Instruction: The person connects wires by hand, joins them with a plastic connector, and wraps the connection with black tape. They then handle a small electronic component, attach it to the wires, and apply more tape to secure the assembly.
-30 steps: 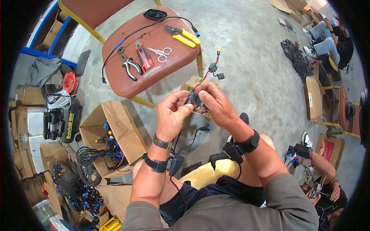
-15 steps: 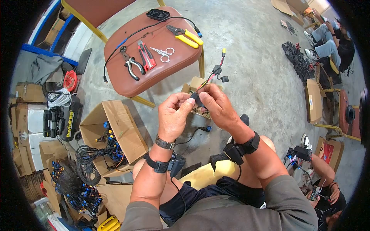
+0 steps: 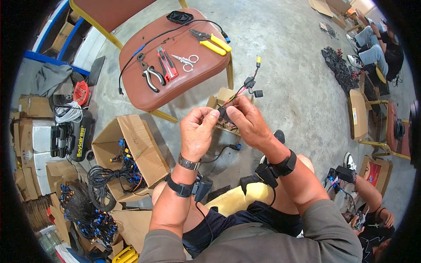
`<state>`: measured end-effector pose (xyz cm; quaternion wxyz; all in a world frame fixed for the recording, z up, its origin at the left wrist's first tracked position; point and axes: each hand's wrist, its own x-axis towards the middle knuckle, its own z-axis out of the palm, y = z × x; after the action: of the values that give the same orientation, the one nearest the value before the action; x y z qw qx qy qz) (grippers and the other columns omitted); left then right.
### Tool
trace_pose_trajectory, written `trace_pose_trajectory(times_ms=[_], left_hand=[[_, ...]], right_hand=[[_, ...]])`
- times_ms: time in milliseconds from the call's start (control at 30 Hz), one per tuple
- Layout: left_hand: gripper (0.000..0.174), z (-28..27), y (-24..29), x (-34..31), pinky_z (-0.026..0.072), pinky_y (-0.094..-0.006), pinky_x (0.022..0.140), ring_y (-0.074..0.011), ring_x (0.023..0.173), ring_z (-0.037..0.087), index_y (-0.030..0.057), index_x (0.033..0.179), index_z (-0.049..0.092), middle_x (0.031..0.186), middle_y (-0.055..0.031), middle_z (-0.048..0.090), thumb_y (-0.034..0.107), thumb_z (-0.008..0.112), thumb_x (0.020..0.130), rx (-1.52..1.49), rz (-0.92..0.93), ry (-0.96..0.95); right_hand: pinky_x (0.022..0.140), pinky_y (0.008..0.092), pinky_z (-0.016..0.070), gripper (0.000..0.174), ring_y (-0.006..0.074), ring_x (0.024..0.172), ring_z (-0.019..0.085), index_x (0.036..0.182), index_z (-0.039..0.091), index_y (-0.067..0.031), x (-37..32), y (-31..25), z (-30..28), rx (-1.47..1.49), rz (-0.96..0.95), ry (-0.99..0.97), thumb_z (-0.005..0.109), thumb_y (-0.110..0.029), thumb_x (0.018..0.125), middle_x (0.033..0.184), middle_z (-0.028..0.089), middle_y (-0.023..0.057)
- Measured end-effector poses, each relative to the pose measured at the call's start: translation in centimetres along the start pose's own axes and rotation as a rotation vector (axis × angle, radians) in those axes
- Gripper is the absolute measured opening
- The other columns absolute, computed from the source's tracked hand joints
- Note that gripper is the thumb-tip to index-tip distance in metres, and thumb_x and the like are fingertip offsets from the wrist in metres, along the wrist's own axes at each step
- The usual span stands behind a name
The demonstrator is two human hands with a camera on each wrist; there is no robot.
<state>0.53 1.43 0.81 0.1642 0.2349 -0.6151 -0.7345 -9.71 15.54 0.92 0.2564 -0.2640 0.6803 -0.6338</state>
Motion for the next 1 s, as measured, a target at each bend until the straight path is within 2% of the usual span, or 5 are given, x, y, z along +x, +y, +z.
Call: trace_pose_trajectory(times_ms=[733,1000], left_hand=[[0.012,0.02,0.04,-0.03,0.0451,-0.0222,0.061,-0.0064,0.066,0.055,0.0043,0.095,0.067,0.077,0.0010,0.064,0.016,0.069,0.097,0.020,-0.002,0.028],[0.012,-0.08,0.07,0.01,0.0423,-0.0245,0.059,-0.0092,0.064,0.053,0.0019,0.092,0.065,0.074,-0.0008,0.060,0.013,0.067,0.095,-0.104,-0.059,0.001]], right_hand=[[0.087,0.0352,0.0484,0.027,0.0194,0.095,0.058,0.105,0.057,0.0039,-0.01,0.43,0.11,-0.006,-0.012,-0.016,0.057,-0.023,0.099,0.102,0.059,0.0133],[0.091,0.0364,0.0471,0.027,0.0227,0.100,0.058,0.107,0.058,0.0036,-0.15,-0.08,0.19,-0.028,-0.004,-0.025,0.058,-0.021,0.098,0.105,0.059,0.0153]])
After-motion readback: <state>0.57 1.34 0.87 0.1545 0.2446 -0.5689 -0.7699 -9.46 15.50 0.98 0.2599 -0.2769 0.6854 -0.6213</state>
